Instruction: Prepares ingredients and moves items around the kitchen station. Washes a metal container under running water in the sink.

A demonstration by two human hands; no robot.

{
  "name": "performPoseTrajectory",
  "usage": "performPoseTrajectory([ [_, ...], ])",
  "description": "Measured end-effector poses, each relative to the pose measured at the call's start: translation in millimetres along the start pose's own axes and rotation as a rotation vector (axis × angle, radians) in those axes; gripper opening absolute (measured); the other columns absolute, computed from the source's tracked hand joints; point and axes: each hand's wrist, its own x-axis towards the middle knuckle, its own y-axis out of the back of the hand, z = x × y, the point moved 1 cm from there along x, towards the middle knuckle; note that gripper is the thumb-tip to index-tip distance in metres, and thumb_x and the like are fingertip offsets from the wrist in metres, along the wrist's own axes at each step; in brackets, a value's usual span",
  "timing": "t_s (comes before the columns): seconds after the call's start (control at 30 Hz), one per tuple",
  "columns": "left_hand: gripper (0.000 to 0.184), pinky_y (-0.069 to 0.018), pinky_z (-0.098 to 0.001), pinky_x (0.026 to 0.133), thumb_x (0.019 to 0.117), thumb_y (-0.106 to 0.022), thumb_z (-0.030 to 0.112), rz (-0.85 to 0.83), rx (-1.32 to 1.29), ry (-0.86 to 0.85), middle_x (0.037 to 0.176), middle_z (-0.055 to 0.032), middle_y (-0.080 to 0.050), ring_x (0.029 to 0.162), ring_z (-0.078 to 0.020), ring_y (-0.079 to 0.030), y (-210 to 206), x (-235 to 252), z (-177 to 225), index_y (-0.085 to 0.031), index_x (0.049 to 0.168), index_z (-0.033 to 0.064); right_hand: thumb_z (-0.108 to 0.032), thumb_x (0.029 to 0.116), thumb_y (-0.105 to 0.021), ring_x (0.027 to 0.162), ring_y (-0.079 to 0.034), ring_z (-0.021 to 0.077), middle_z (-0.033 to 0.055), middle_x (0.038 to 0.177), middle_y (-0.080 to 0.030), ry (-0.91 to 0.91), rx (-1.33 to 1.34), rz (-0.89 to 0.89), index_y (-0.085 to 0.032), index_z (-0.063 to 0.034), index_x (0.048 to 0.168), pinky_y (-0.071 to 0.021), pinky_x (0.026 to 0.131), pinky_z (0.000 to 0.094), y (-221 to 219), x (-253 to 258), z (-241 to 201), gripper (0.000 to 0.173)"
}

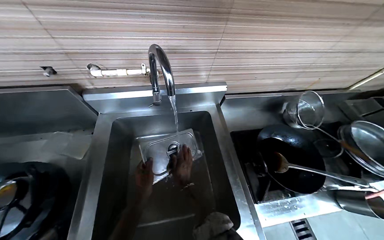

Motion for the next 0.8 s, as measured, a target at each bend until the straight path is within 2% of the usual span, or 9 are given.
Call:
performPoseTrajectory([
  [0.07, 0.034, -0.0585, -0.0392, 0.073, 0.1039, -0.060, 0.031, 0.043, -0.030, 0.038, 0.089, -0.0121, -0.068, 0.078, -0.0186, -0.067, -5, -1, 0, -0.067, 0.112, -0.0015, -0.040, 0.1077, -0.043, 0.152, -0.032, 0.0376, 0.0202, 0.160, -0.041, 0.094, 0.056, -0.048, -0.046, -0.0008, 0.153, -0.0256, 0.126, 0.0539, -1, -14, -18, 0.060],
  [0.17, 0.039, -0.0570, -0.0409, 0.069, 0.1041, -0.059, 0.032, 0.103, -0.088, 0.112, 0.091, -0.0152, -0.064, 0.076, -0.0214, -0.063, -7, -8, -1, -0.062, 0.115, -0.0048, -0.042, 0.1105, -0.034, 0.155, -0.030, 0.0252, 0.0073, 0.163, -0.041, 0.345, 0.110, -0.170, -0.051, -0.0096, 0.152, -0.0211, 0.129, 0.0490, 8, -39, -26, 0.056],
  [0.27, 0.037, -0.0580, -0.0410, 0.075, 0.1037, -0.060, 0.029, 0.158, -0.077, 0.111, 0.094, -0.0157, -0.065, 0.082, -0.0212, -0.065, -1, -17, -1, -0.063, 0.114, -0.0059, -0.038, 0.1086, -0.040, 0.152, -0.035, 0.0293, 0.0088, 0.158, -0.048, 0.144, 0.049, -0.118, -0.055, -0.0105, 0.149, -0.0234, 0.127, 0.0540, 21, -25, 14, 0.052],
  [0.33, 0.036, -0.0579, -0.0399, 0.077, 0.1032, -0.061, 0.029, 0.162, -0.033, 0.139, 0.094, -0.0149, -0.066, 0.083, -0.0198, -0.065, 6, -25, -4, -0.063, 0.115, -0.0049, -0.039, 0.1093, -0.035, 0.158, -0.020, 0.0314, 0.0079, 0.167, -0.033, 0.007, -0.032, -0.167, -0.043, -0.0116, 0.158, -0.0106, 0.128, 0.0584, 28, 2, 53, 0.056],
  [0.4, 0.036, -0.0575, -0.0384, 0.072, 0.1025, -0.063, 0.029, 0.142, 0.023, 0.138, 0.090, -0.0140, -0.066, 0.078, -0.0183, -0.065, 14, -34, -9, -0.065, 0.111, -0.0053, -0.039, 0.1079, -0.039, 0.157, -0.022, 0.0335, 0.0071, 0.168, -0.031, 0.015, -0.025, -0.160, -0.043, -0.0191, 0.158, -0.0194, 0.127, 0.0578, 35, 31, 82, 0.055],
  [0.53, 0.038, -0.0546, -0.0381, 0.059, 0.1022, -0.062, 0.035, 0.112, 0.154, 0.127, 0.079, -0.0104, -0.063, 0.063, -0.0170, -0.060, 25, -42, -5, -0.065, 0.107, -0.0030, -0.061, 0.1053, -0.037, 0.127, -0.060, 0.0405, 0.0189, 0.143, -0.059, -0.086, -0.001, -0.339, -0.033, -0.0238, 0.162, -0.0495, 0.101, 0.0647, 74, 84, 66, 0.068],
  [0.6, 0.039, -0.0536, -0.0392, 0.061, 0.1021, -0.062, 0.035, 0.083, 0.174, 0.125, 0.079, -0.0110, -0.061, 0.065, -0.0182, -0.059, 26, -43, -2, -0.063, 0.106, -0.0037, -0.068, 0.1024, -0.035, 0.138, -0.049, 0.0431, 0.0210, 0.152, -0.051, -0.097, -0.058, -0.360, -0.031, -0.0178, 0.163, -0.0414, 0.109, 0.0668, 80, 102, 49, 0.078],
  [0.7, 0.042, -0.0575, -0.0415, 0.079, 0.1031, -0.061, 0.031, 0.018, 0.151, 0.121, 0.100, -0.0161, -0.066, 0.087, -0.0211, -0.066, 24, -50, 2, -0.057, 0.125, -0.0041, -0.074, 0.0993, -0.025, 0.155, -0.023, 0.0413, 0.0212, 0.167, -0.027, 0.021, -0.207, -0.338, -0.026, -0.0113, 0.164, -0.0169, 0.124, 0.0646, 48, 123, 34, 0.090],
  [0.8, 0.044, -0.0602, -0.0416, 0.079, 0.1017, -0.063, 0.032, -0.024, 0.080, 0.140, 0.101, -0.0159, -0.068, 0.089, -0.0213, -0.069, 22, -51, -6, -0.056, 0.126, -0.0034, -0.070, 0.1020, -0.030, 0.157, -0.012, 0.0418, 0.0178, 0.168, -0.026, 0.261, -0.144, -0.356, -0.041, -0.0225, 0.159, -0.0003, 0.124, 0.0696, 23, 96, -11, 0.075],
])
